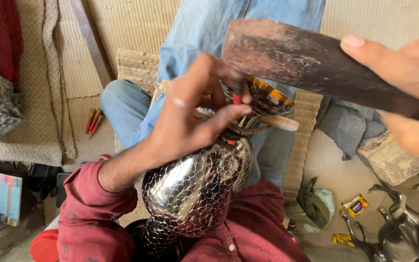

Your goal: The person sits on the floor with a silver metal vase braced on their lap and a wooden strip. They hold a punch against the vase's fluted neck and strike it with a wooden mallet, repositioning the punch repeatedly to work the pattern around the rim, occasionally steadying or turning the vase.

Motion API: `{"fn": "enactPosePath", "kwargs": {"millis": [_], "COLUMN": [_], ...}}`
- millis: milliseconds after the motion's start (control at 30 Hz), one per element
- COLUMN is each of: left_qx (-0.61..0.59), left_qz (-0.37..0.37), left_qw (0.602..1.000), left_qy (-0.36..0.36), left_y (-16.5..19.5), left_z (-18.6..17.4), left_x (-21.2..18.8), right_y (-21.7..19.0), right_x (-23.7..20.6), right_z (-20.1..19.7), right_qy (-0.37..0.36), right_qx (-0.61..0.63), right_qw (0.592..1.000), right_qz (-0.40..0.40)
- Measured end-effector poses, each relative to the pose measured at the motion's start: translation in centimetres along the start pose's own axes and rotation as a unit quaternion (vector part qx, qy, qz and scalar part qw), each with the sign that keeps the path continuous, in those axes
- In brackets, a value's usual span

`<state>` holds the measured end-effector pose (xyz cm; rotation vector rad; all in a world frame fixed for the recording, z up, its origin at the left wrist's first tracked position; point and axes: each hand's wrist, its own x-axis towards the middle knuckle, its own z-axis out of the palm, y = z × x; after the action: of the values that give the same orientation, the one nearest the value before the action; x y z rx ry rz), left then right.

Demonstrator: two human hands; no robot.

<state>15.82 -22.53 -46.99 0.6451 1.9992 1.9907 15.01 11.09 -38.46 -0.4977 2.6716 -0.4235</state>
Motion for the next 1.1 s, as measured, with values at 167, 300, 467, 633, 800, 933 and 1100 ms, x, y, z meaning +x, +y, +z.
{"fn": "enactPosePath", "kwargs": {"millis": [167, 300, 467, 633, 800, 933, 1100], "left_qx": [-0.02, 0.014, -0.066, -0.096, 0.192, 0.337, 0.301], "left_qz": [0.091, 0.067, 0.04, -0.006, 0.071, 0.095, 0.073], "left_qw": [0.988, 0.987, 0.986, 0.989, 0.976, 0.936, 0.943], "left_qy": [0.127, 0.142, 0.146, 0.109, 0.072, 0.046, 0.123], "left_y": [-2.8, -6.8, -9.2, -6.3, -0.2, 2.5, 0.4], "left_z": [-2.6, -2.5, -0.6, 0.0, 0.5, 1.4, 0.8], "left_x": [-1.7, -5.3, -9.0, -8.5, -7.8, -7.7, -6.4], "right_y": [-3.4, -5.7, -8.3, -8.3, -6.4, -5.1, -5.3], "right_x": [-5.7, -10.2, -15.2, -17.4, -17.1, -16.0, -16.8], "right_z": [6.6, 15.5, 20.7, 21.3, 24.3, 27.0, 25.4], "right_qy": [0.101, -0.069, -0.062, -0.099, -0.133, -0.193, -0.166], "right_qx": [0.241, 0.589, 0.777, 0.781, 0.797, 0.641, 0.73], "right_qw": [0.959, 0.8, 0.626, 0.617, 0.59, 0.735, 0.655], "right_qz": [0.11, 0.086, 0.006, 0.018, 0.007, 0.103, 0.099]}}
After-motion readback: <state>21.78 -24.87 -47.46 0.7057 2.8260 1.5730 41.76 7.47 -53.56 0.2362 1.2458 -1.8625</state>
